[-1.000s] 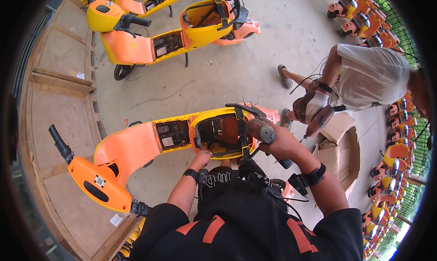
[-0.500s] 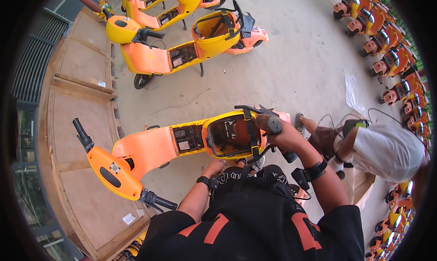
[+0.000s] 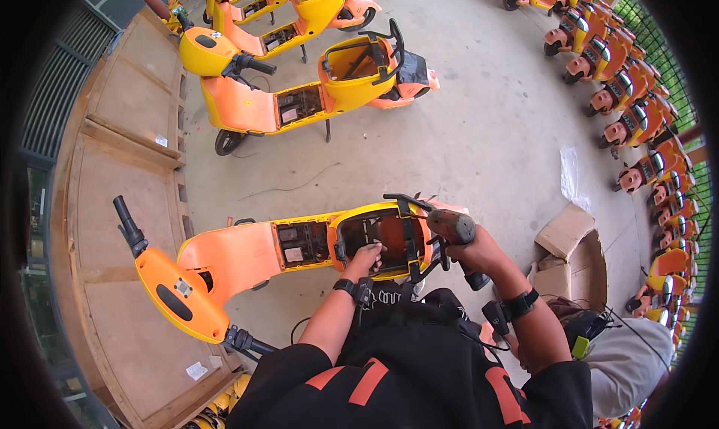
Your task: The person uses a cordless drill to fasten screws on the rear cargo basket of an orange and yellow electric scooter. They repeatedly position the basket, align the drill, and tighten fasteners while moving between scooters in a covered assembly area.
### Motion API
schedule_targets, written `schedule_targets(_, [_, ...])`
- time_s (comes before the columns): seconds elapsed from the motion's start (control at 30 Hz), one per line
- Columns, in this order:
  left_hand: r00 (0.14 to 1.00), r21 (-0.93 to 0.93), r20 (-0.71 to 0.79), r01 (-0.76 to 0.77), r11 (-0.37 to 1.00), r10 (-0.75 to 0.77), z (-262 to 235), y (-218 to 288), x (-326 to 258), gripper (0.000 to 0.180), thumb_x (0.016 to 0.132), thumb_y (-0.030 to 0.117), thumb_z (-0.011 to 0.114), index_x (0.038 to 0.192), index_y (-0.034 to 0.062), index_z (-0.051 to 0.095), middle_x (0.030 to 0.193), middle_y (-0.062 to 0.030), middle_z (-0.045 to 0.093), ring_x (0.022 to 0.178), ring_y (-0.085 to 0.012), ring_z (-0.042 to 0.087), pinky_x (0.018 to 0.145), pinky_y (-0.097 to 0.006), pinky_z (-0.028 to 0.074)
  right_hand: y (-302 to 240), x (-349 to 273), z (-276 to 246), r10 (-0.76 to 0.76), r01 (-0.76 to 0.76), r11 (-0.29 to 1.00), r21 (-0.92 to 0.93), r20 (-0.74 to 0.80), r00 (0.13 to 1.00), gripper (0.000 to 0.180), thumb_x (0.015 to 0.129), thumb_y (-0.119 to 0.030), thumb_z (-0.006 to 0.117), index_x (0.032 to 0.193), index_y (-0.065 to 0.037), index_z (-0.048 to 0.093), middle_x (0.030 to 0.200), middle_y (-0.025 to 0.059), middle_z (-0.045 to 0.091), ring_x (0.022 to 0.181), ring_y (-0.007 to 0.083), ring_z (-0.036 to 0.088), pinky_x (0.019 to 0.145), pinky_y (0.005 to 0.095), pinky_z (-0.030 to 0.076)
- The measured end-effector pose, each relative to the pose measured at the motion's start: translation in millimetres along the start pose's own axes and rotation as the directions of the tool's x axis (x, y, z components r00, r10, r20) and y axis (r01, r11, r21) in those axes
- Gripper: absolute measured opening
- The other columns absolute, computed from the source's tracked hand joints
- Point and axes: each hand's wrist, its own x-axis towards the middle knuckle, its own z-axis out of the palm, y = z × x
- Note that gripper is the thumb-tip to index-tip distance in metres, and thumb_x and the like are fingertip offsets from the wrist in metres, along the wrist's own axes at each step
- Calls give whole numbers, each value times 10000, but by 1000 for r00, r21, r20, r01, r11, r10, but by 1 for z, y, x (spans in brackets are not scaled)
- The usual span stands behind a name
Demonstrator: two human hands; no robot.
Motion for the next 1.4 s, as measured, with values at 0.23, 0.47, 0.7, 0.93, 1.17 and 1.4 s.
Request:
schedule_targets(0.23, [961,-247,7,269,931,-276,56,39,69,467,1008,540,434,960,104,596,602,41,368,502,-108,400,445,-250,354,0,-15,0,59,-52,995,82,-85,995,598,723,-25,704,1303,-64,565,959,22,639,757,110,583,665,293,514])
schedule_targets(0.47, [886,-642,128,417,643,-446,63,41,139,530,940,608,515,700,145,422,556,41,361,471,-104,387,420,-228,293,9,-138,-35,180,10,822,570,-276,944,565,697,35,713,1243,-21,580,1033,90,681,873,170,643,789,320,535])
schedule_targets(0.7, [881,-597,33,396,698,-472,76,55,137,394,1013,457,484,787,134,462,561,66,360,493,-91,391,454,-229,296,35,-281,-31,317,332,721,608,-716,622,521,723,-280,696,1129,28,585,935,100,655,707,171,617,594,284,491])
schedule_targets(0.93, [958,25,126,258,966,-259,94,84,73,300,1007,325,492,899,65,593,577,45,360,500,-87,380,434,-237,287,130,-332,-20,482,339,670,660,-735,477,480,730,-177,666,1157,25,578,951,105,644,718,174,635,618,282,520])
schedule_targets(1.17, [884,509,342,111,854,-319,64,77,4,268,941,257,631,1041,11,662,639,47,449,534,-63,448,460,-208,323,226,-310,-27,564,79,611,788,-503,655,398,696,-43,663,1089,14,636,919,88,686,716,180,656,667,307,543])
schedule_targets(1.4, [859,607,431,-51,793,-275,83,49,-79,230,826,131,719,1033,50,660,751,2,589,622,-85,542,550,-243,429,289,-237,-48,433,-95,670,737,-283,856,338,699,-26,690,1030,20,643,830,67,666,680,162,630,622,306,530])
